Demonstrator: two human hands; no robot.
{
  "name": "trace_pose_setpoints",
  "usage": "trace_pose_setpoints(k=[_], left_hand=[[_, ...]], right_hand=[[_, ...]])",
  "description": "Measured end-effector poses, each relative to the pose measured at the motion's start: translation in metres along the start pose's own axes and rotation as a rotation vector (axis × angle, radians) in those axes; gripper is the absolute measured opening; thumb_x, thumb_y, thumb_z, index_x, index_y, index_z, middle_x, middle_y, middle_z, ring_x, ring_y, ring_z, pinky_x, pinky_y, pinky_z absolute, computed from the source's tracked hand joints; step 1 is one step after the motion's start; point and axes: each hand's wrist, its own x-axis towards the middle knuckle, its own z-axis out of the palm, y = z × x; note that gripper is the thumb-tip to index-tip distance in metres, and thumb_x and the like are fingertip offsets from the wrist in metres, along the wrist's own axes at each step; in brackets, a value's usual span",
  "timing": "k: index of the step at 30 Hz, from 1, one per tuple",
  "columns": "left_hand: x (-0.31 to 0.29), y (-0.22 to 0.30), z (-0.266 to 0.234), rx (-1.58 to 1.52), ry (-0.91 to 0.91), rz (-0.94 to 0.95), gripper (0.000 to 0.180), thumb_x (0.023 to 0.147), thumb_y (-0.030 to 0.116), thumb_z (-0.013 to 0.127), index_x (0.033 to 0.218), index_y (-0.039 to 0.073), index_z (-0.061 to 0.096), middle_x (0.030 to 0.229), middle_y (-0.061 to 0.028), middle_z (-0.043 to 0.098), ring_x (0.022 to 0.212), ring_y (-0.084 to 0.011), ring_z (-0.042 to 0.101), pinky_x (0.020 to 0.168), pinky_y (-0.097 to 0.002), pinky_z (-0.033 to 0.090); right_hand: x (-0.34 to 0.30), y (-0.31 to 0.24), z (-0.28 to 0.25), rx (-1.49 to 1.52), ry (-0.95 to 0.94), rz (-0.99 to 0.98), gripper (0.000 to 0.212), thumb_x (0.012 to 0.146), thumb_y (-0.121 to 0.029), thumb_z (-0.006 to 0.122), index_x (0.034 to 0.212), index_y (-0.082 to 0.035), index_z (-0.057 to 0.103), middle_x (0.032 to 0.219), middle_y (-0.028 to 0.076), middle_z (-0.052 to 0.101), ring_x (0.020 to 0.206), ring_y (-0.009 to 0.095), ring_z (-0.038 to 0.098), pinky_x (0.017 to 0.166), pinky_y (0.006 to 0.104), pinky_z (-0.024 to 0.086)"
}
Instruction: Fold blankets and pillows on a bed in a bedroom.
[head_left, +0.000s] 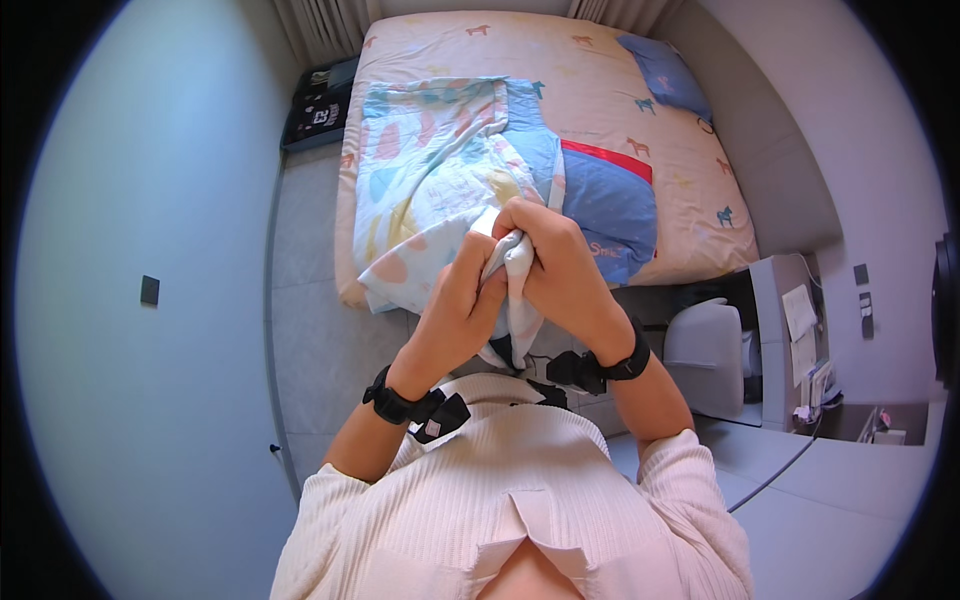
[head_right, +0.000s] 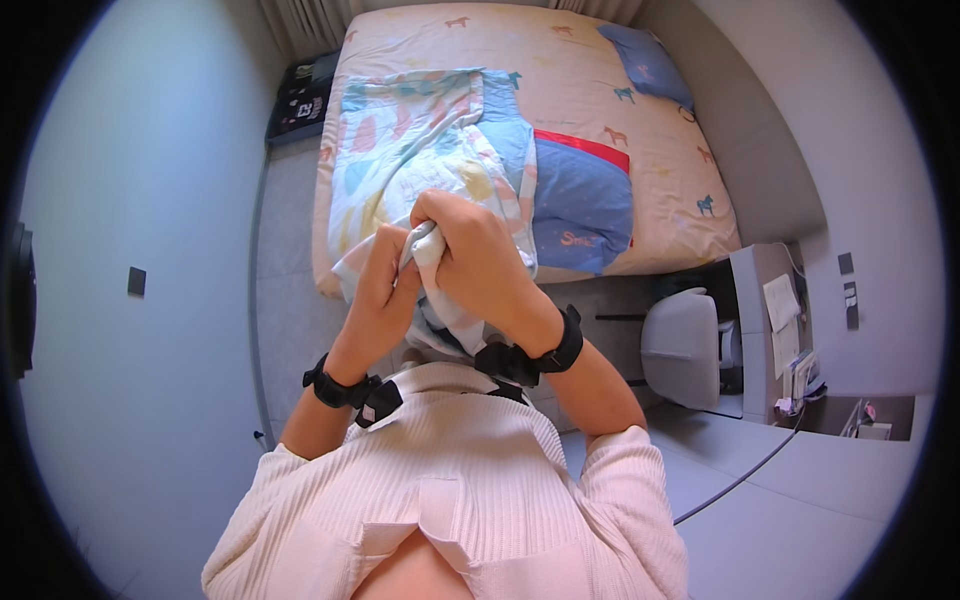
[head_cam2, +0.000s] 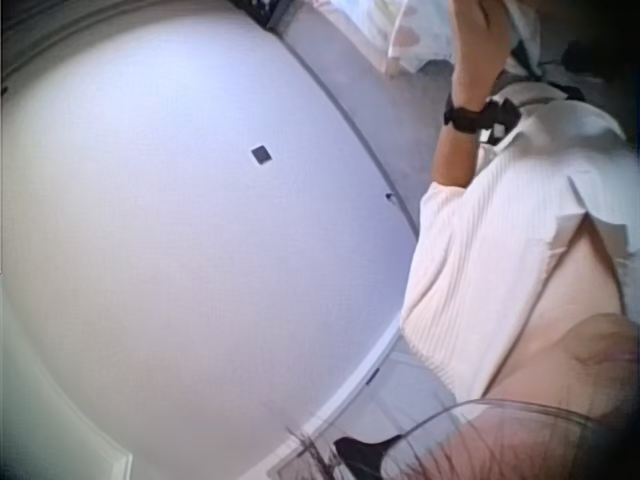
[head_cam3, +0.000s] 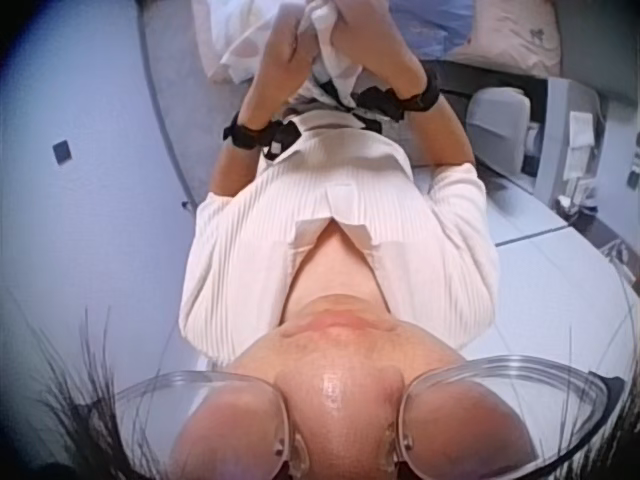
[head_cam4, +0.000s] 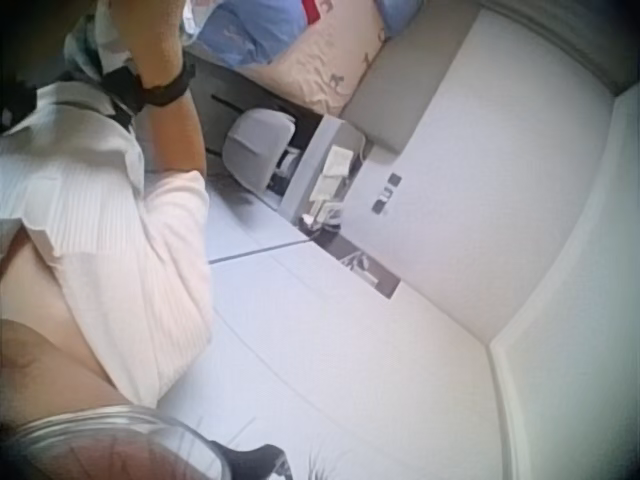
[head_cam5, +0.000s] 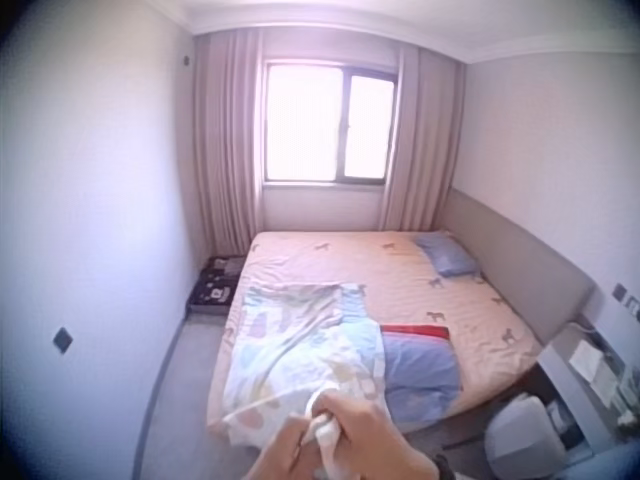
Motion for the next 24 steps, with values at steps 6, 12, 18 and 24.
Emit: trace_pose_setpoints(k=[6, 12, 18, 24], left_hand=[[0.003, 0.007, -0.011, -0.018, 0.013, -0.077, 0.015, 0.093, 0.011, 0.052, 0.102, 0.005, 0.043, 0.081, -0.0002, 0.045, 0.071, -0.0051, 0.039, 0.062, -0.0218, 0.035], [0.008, 0.002, -0.021, 0.016, 0.148, 0.058, 0.009, 0.090, 0.006, 0.052, 0.090, 0.002, 0.044, 0.067, -0.0092, 0.048, 0.058, -0.0147, 0.042, 0.054, -0.0273, 0.037], [0.009, -0.003, -0.022, -0.063, 0.160, -0.006, 0.011, 0.089, 0.006, 0.054, 0.089, 0.002, 0.044, 0.065, -0.0076, 0.044, 0.056, -0.0143, 0.039, 0.052, -0.0260, 0.034], [0.004, -0.008, -0.028, 0.028, 0.055, -0.103, 0.015, 0.088, 0.011, 0.056, 0.088, 0.002, 0.045, 0.064, -0.0084, 0.042, 0.055, -0.0169, 0.038, 0.053, -0.0281, 0.034]], right_hand=[[0.014, 0.002, 0.010, -0.113, 0.034, -0.044, 0.016, 0.071, -0.006, 0.059, 0.083, 0.000, 0.051, 0.079, 0.020, 0.056, 0.074, 0.039, 0.055, 0.064, 0.0394, 0.043], [0.026, -0.009, -0.023, 0.157, -0.464, 0.067, 0.021, 0.085, -0.010, 0.059, 0.103, -0.001, 0.053, 0.088, 0.006, 0.053, 0.080, 0.012, 0.047, 0.074, 0.0250, 0.041], [0.027, 0.013, -0.024, 0.067, -0.464, 0.050, 0.020, 0.089, -0.017, 0.057, 0.099, 0.001, 0.056, 0.079, 0.006, 0.052, 0.075, 0.011, 0.047, 0.069, 0.0237, 0.041], [0.017, 0.022, -0.005, 0.188, -0.303, 0.032, 0.012, 0.087, -0.010, 0.054, 0.091, 0.001, 0.053, 0.071, 0.010, 0.050, 0.065, 0.017, 0.044, 0.061, 0.0274, 0.040]])
